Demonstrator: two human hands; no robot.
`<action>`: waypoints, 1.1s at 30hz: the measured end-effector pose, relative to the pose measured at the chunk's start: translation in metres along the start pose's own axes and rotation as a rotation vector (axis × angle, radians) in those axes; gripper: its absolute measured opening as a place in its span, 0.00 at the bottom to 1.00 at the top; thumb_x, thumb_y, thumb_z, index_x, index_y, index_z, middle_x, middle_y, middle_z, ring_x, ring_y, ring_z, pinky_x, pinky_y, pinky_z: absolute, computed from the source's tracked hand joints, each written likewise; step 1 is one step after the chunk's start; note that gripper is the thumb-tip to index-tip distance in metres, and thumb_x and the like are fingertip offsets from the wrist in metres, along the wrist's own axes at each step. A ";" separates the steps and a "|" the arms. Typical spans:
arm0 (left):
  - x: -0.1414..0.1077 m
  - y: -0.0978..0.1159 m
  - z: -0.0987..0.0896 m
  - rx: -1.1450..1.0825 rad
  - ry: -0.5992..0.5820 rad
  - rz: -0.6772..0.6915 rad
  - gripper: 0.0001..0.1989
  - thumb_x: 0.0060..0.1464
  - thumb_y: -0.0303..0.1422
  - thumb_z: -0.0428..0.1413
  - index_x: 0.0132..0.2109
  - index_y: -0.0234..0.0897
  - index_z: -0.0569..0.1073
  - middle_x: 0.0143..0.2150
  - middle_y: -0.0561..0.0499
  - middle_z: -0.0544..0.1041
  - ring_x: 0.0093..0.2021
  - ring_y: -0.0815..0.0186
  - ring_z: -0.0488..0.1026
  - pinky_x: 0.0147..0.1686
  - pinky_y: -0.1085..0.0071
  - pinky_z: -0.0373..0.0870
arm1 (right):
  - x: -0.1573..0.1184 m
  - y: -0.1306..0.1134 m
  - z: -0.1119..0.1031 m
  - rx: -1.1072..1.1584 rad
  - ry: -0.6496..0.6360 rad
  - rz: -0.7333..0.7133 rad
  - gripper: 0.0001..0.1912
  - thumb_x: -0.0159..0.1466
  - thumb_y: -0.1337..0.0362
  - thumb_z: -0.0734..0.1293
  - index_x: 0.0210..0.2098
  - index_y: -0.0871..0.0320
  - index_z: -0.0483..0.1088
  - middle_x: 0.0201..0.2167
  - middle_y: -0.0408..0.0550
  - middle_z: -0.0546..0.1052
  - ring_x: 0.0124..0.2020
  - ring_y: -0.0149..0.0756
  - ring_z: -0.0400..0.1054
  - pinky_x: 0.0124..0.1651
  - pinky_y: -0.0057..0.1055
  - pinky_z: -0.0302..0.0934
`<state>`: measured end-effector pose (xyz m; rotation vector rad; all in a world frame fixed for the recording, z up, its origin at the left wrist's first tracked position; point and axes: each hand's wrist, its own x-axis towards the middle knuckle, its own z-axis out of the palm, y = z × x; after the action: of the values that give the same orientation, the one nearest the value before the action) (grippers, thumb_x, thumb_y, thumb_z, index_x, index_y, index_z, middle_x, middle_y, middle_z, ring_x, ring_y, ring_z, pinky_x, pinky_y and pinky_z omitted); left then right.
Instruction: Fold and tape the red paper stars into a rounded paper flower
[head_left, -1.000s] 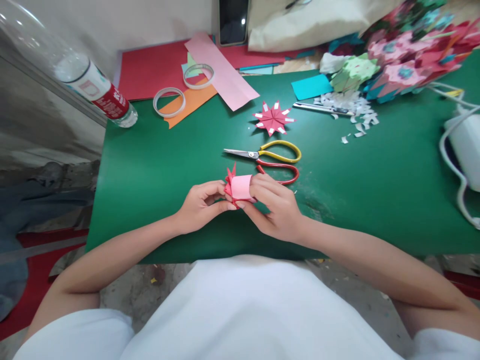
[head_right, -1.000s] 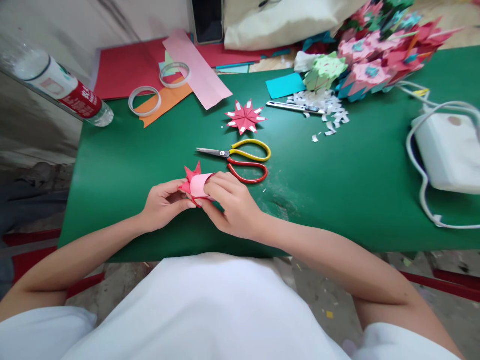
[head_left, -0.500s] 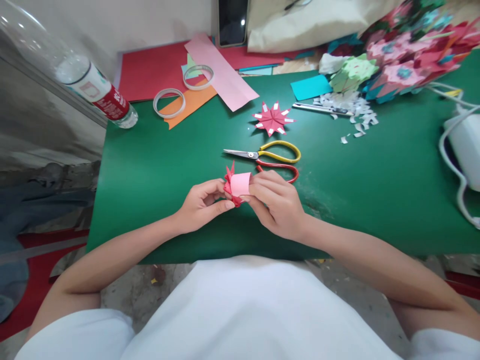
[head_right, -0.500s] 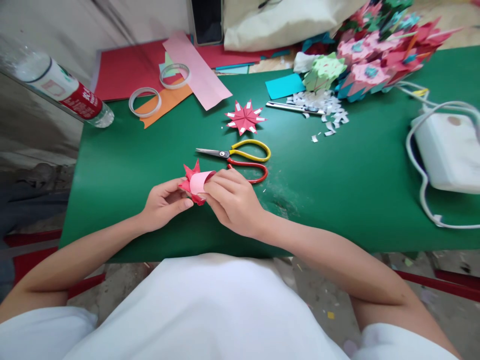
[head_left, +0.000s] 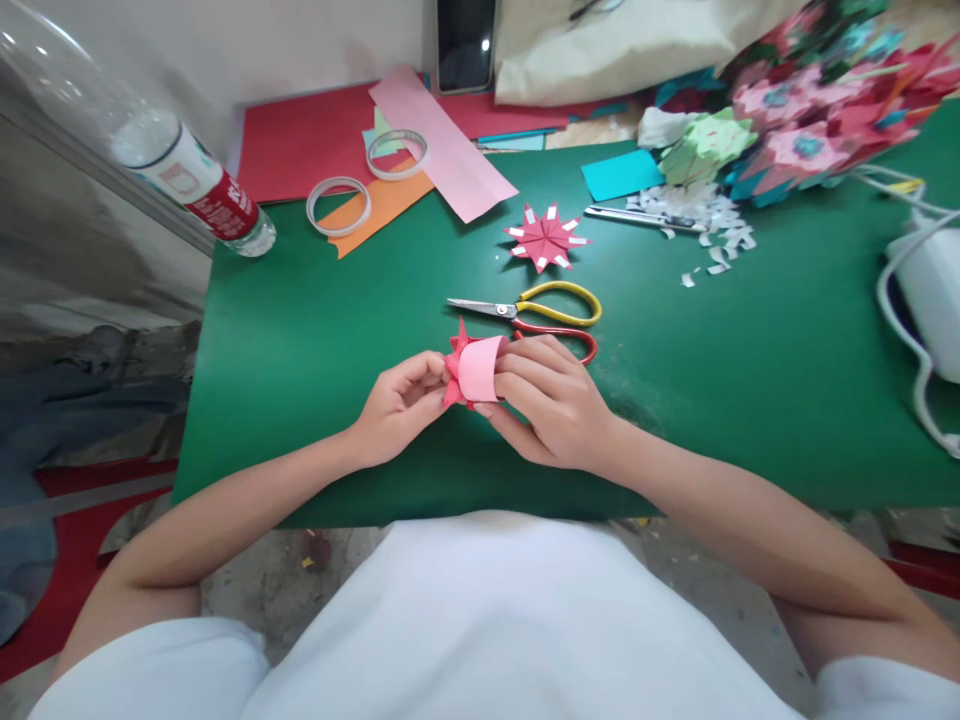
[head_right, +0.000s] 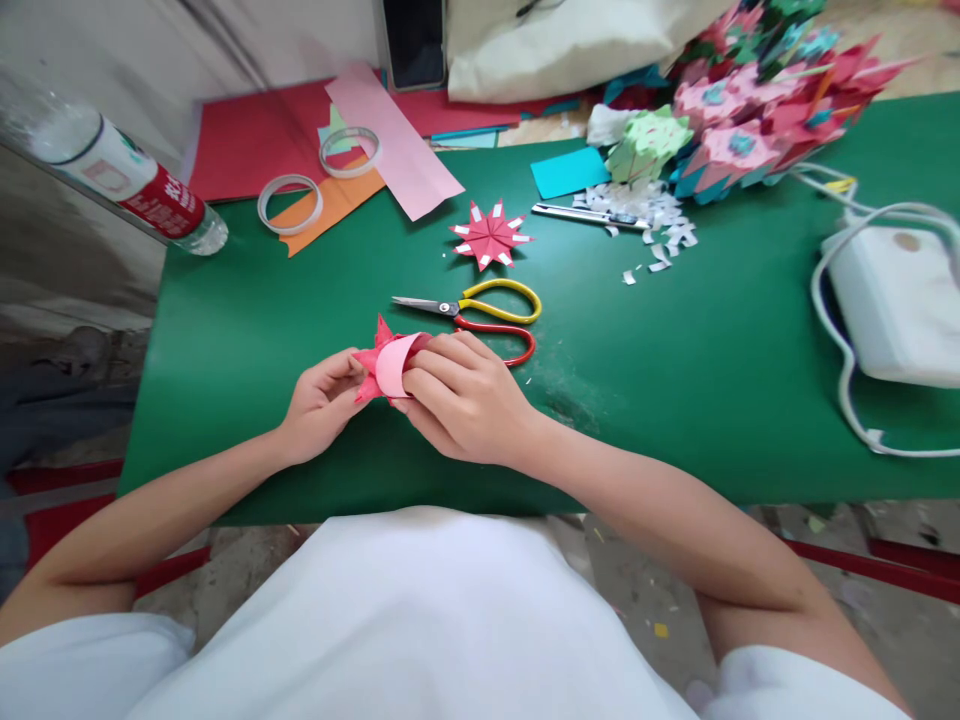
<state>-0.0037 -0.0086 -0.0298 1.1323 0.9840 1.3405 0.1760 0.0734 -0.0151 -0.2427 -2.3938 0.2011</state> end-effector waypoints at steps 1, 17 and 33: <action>0.000 -0.001 0.000 0.005 -0.001 0.001 0.11 0.56 0.37 0.59 0.32 0.34 0.70 0.28 0.54 0.69 0.28 0.73 0.65 0.31 0.76 0.65 | 0.000 0.000 0.000 0.012 0.011 0.012 0.05 0.65 0.67 0.62 0.32 0.58 0.63 0.30 0.48 0.74 0.35 0.37 0.64 0.37 0.35 0.59; -0.002 -0.005 -0.001 0.140 -0.114 0.122 0.04 0.58 0.32 0.55 0.38 0.35 0.72 0.34 0.51 0.73 0.34 0.72 0.70 0.37 0.76 0.69 | 0.000 -0.004 0.000 0.176 0.077 0.148 0.03 0.63 0.70 0.63 0.33 0.58 0.63 0.28 0.47 0.74 0.34 0.37 0.65 0.39 0.36 0.60; -0.001 -0.002 -0.004 0.349 -0.156 0.283 0.04 0.60 0.29 0.54 0.40 0.34 0.73 0.37 0.48 0.76 0.37 0.70 0.73 0.39 0.75 0.71 | -0.001 -0.004 0.002 0.213 0.040 0.134 0.05 0.65 0.72 0.61 0.32 0.58 0.63 0.28 0.46 0.72 0.32 0.34 0.61 0.37 0.33 0.57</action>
<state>-0.0077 -0.0093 -0.0326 1.6658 0.9931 1.3053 0.1747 0.0688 -0.0165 -0.3041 -2.2965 0.5053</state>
